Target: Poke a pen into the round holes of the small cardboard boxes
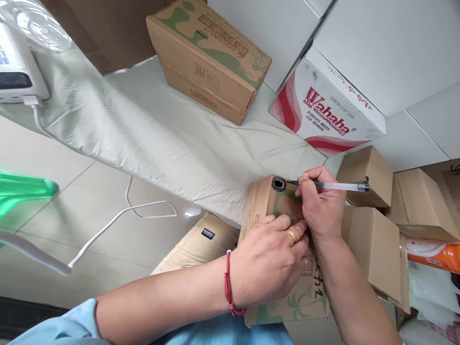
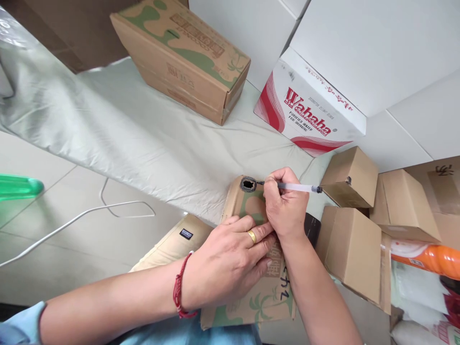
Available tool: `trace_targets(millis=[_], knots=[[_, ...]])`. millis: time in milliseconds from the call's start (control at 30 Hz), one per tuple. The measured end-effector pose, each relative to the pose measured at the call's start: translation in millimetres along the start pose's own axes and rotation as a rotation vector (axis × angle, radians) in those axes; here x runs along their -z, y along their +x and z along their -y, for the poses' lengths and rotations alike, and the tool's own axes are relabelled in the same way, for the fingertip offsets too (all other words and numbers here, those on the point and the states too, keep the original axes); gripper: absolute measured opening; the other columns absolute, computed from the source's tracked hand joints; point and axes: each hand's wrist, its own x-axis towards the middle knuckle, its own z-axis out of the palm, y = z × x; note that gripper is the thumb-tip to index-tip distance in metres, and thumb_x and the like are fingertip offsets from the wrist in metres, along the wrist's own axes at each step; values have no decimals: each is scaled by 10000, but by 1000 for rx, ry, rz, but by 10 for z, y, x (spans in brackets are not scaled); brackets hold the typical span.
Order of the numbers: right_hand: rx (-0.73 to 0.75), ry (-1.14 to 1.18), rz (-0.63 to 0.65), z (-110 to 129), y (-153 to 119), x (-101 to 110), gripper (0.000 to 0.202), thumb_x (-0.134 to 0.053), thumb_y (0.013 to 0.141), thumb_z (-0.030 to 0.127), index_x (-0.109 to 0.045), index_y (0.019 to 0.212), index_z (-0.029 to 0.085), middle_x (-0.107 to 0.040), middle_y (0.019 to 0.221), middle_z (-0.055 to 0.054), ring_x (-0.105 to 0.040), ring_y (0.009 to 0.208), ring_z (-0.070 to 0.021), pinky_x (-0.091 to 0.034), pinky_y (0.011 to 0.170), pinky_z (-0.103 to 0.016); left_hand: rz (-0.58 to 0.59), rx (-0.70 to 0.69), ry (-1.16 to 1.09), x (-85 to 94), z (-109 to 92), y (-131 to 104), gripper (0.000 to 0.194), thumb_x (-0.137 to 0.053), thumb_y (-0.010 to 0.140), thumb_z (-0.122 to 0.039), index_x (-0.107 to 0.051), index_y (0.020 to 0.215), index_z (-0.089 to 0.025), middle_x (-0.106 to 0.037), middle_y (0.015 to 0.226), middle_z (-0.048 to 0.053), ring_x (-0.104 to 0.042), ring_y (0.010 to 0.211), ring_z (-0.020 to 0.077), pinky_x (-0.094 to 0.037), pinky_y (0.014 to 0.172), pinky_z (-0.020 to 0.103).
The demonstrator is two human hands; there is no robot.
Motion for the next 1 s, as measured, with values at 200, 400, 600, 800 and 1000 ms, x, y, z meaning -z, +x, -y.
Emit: trace_targets(millis=[200, 400, 600, 800, 1000], knots=[[19, 29, 44, -13, -11, -5, 164, -644, 932, 259, -618, 772, 231, -609, 611, 57, -513, 539, -106, -404, 527, -230, -6, 4, -9, 10, -2, 10, 208, -610, 1046, -342, -738, 1068, -180, -788, 1233, 24, -550, 886, 221, -384, 749, 430], [30, 57, 70, -19, -14, -11, 164, -652, 956, 269, -626, 799, 228, -625, 629, 57, -515, 534, -100, -397, 512, -227, -18, 3, -8, 7, -1, 11, 206, -627, 1037, -338, -745, 1074, -173, -793, 1204, 29, -550, 880, 220, -392, 747, 424], [50, 57, 101, -33, -11, -13, 148, -655, 972, 263, -640, 828, 235, -641, 665, 54, -529, 570, -107, -423, 545, -237, -36, 1, -9, -5, -3, 5, 209, -609, 1048, -330, -750, 1085, -179, -793, 1211, 35, -556, 885, 219, -384, 747, 428], [66, 53, 198, -83, -33, 23, 154, -683, 1016, 351, -677, 909, 241, -686, 762, 31, -582, 665, -125, -460, 615, -258, -36, 3, -12, -3, -3, 11, 184, -640, 1023, -329, -739, 1055, -177, -786, 1138, 29, -544, 870, 222, -379, 739, 427], [62, 60, 261, -94, -33, 28, 165, -674, 1032, 379, -679, 943, 241, -693, 787, 20, -620, 708, -142, -478, 636, -269, -39, 0, -17, -14, 0, 2, 166, -653, 1020, -332, -718, 1042, -181, -775, 1080, 24, -550, 893, 225, -376, 755, 429]])
